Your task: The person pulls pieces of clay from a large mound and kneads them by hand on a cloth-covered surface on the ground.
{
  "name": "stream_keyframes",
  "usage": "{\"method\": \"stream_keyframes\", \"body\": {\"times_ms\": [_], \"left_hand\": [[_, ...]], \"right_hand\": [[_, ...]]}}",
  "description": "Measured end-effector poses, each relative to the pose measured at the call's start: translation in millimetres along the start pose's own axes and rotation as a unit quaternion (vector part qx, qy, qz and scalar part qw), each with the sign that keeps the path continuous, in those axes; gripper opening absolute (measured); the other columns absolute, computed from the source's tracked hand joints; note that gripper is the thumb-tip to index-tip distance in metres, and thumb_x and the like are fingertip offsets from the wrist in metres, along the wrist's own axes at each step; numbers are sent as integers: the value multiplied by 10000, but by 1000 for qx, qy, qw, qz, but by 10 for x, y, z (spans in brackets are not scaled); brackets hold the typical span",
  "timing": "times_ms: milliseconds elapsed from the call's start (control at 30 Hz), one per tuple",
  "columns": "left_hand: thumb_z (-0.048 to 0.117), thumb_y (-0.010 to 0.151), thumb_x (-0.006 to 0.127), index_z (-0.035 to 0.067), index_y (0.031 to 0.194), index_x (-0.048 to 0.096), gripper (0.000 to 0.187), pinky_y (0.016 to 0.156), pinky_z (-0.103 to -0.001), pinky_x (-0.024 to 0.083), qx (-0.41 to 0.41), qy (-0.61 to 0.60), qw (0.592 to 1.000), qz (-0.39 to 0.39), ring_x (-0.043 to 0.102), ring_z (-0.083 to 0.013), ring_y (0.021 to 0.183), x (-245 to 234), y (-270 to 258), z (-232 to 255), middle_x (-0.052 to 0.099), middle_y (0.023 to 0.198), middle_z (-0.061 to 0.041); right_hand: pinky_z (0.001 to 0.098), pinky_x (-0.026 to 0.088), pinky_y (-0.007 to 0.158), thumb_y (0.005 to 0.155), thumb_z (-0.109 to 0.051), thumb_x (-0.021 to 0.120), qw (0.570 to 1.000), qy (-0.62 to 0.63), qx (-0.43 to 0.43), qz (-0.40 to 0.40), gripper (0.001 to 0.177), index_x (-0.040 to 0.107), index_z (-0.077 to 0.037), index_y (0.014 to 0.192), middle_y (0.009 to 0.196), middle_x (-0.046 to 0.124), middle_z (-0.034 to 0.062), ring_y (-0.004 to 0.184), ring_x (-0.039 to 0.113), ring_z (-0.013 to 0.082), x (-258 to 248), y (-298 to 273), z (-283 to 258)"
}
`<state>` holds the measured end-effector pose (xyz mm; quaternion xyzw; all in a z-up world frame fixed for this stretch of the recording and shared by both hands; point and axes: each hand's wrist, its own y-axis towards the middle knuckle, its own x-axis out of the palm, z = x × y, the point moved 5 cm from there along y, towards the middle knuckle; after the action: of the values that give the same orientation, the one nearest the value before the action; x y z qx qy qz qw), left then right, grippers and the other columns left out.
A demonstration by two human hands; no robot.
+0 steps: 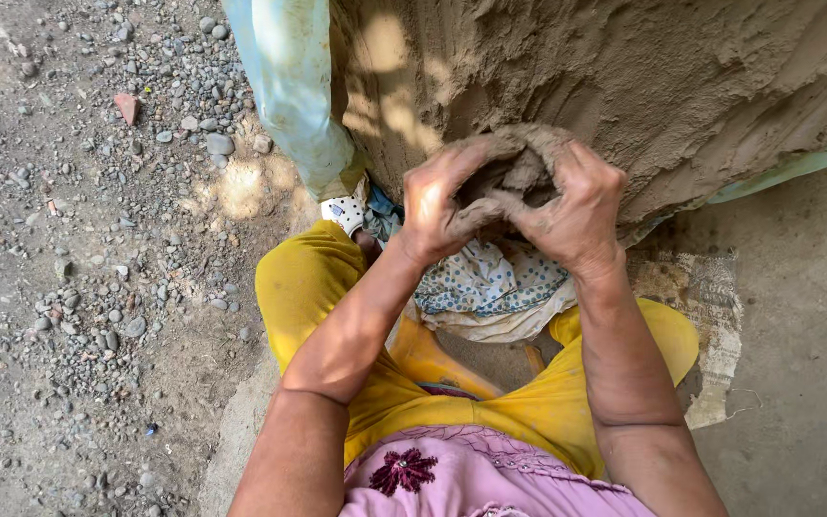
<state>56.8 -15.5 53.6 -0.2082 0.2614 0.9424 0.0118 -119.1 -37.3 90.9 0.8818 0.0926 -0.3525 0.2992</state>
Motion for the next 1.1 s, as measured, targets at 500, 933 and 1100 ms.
{"method": "stream_keyframes", "body": {"times_ms": [500,933,1100], "left_hand": [[620,941,601,97,1313,658,644,978,-442,563,-121,66,985,-105,691,-351,1160,549,-1085,-299,701,1293,-164],[429,1063,559,32,1145,782,463,950,-400,566,-381,-230,891,-87,717,-271,1031,588,-1270,52,794,1104,-140],[264,1159,637,19,986,666,301,1072,-404,494,-173,-693,697,68,627,-233,1042,59,-7,630,658,1020,-126]], "right_hand": [[358,603,897,717,-32,782,977,106,173,-57,534,695,-9,1242,1125,763,177,1015,764,259,629,-1144,177],[370,587,893,649,-145,916,981,74,162,-81,661,689,0,1253,1161,742,193,1035,738,277,-47,-1295,-435],[326,614,666,1006,-90,659,971,227,47,59,242,719,-32,1233,1155,782,191,838,796,144,-853,-820,-496]]}}
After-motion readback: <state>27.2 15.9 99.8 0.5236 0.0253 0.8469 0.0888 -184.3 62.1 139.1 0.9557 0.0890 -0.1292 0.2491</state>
